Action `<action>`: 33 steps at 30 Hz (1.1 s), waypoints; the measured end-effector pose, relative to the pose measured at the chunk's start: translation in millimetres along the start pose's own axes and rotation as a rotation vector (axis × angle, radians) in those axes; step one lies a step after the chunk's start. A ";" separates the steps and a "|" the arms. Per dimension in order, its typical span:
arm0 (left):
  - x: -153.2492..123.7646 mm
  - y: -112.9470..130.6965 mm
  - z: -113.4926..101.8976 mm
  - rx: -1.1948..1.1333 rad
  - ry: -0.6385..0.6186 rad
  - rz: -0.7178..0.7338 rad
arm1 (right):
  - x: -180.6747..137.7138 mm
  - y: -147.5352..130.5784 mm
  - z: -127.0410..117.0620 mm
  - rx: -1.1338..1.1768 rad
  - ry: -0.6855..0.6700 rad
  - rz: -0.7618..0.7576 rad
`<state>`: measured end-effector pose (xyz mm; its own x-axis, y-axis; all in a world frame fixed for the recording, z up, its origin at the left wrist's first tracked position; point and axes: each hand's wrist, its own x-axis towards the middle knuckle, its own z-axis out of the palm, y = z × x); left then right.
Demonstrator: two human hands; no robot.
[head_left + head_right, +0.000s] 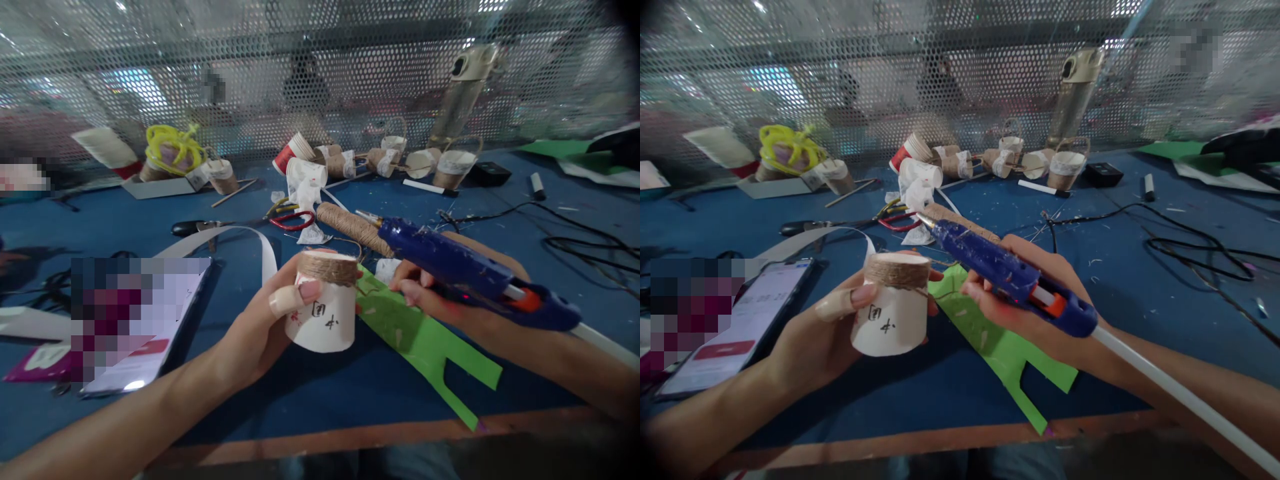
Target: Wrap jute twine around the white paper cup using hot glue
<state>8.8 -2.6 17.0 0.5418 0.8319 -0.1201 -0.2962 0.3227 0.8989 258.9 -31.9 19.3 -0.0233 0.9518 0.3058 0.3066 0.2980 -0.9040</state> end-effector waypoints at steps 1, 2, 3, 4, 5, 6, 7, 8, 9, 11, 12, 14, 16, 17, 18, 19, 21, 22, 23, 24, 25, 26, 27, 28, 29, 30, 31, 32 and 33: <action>-0.4 0.6 0.2 -0.001 0.001 0.008 | 0.5 -2.3 -1.8 -0.052 -0.039 -0.022; -0.6 1.1 0.5 -0.003 0.010 0.017 | 1.2 -4.6 -3.8 -0.086 -0.017 -0.105; -0.7 1.4 0.7 -0.008 0.018 0.026 | 2.0 -6.4 -5.8 -0.143 -0.066 -0.137; -0.6 1.7 0.9 -0.014 0.024 0.035 | 2.7 -7.4 -7.7 -0.174 -0.061 -0.165; -0.4 1.9 0.9 -0.021 0.026 0.048 | 3.3 -7.5 -9.5 -0.198 -0.076 -0.176; -0.1 2.1 0.8 -0.023 0.030 0.055 | 3.7 -6.6 -11.1 -0.207 -0.091 -0.193; 0.1 2.3 0.6 -0.023 0.035 0.064 | 3.9 -5.0 -12.3 -0.203 -0.106 -0.216; 0.2 2.5 0.3 -0.019 0.040 0.072 | 3.9 -2.8 -13.4 -0.192 -0.131 -0.238; 0.2 2.8 0.1 -0.009 0.047 0.079 | 3.7 -0.5 -14.4 -0.179 -0.152 -0.260; -0.2 3.6 -0.1 0.014 0.057 0.090 | 3.3 3.5 -15.8 -0.157 -0.194 -0.270; -0.7 3.9 0.0 0.021 0.053 0.098 | 3.2 4.9 -16.4 -0.154 -0.206 -0.265; -1.7 4.1 0.7 0.024 0.036 0.107 | 3.0 6.2 -17.3 -0.171 -0.220 -0.258; -2.5 3.5 1.2 0.025 0.031 0.114 | 2.7 5.8 -17.6 -0.210 -0.235 -0.269; -2.8 2.9 1.2 0.029 0.033 0.115 | 2.5 5.3 -17.5 -0.237 -0.234 -0.272; -2.9 2.1 0.9 0.033 0.034 0.122 | 2.0 4.6 -17.2 -0.265 -0.229 -0.271; -3.0 1.2 0.2 0.036 0.032 0.134 | 1.3 4.0 -16.8 -0.292 -0.219 -0.269; -3.2 -0.9 -1.9 0.051 0.031 0.172 | -0.3 2.9 -15.9 -0.349 -0.191 -0.258; -3.5 -2.0 -3.3 0.062 0.037 0.195 | -1.1 2.6 -15.7 -0.368 -0.187 -0.256; -3.8 -2.9 -4.6 0.077 0.048 0.219 | -1.6 2.4 -15.7 -0.380 -0.186 -0.255; -4.2 -3.9 -5.9 0.092 0.061 0.235 | -1.9 2.4 -16.0 -0.383 -0.192 -0.258; -4.6 -4.8 -7.1 0.111 0.074 0.243 | -2.0 2.5 -16.6 -0.387 -0.202 -0.267; -5.0 -5.7 -8.2 0.134 0.084 0.255 | -1.7 2.8 -17.6 -0.391 -0.216 -0.284; -5.2 -6.7 -9.3 0.158 0.090 0.271 | -1.3 3.2 -18.8 -0.395 -0.235 -0.306; -5.3 -7.7 -10.5 0.185 0.091 0.295 | -0.9 3.7 -20.0 -0.404 -0.252 -0.335; -5.2 -8.7 -11.7 0.208 0.090 0.320 | -0.4 4.3 -21.2 -0.419 -0.266 -0.361; -5.0 -9.8 -12.9 0.230 0.085 0.345 | -0.1 4.8 -22.1 -0.432 -0.278 -0.387; -4.8 -10.9 -14.0 0.246 0.077 0.367 | 0.1 5.2 -22.7 -0.445 -0.281 -0.410; -4.5 -11.9 -15.0 0.256 0.069 0.378 | 0.2 5.4 -23.1 -0.457 -0.279 -0.429; -4.3 -12.7 -15.9 0.261 0.063 0.375 | 0.2 5.4 -23.2 -0.467 -0.279 -0.442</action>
<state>-2.3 -3.1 -0.6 0.3835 0.8980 0.2157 -0.2505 -0.1237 0.9602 282.6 -31.8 21.4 -0.4643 0.7505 0.4703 0.5872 0.6584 -0.4709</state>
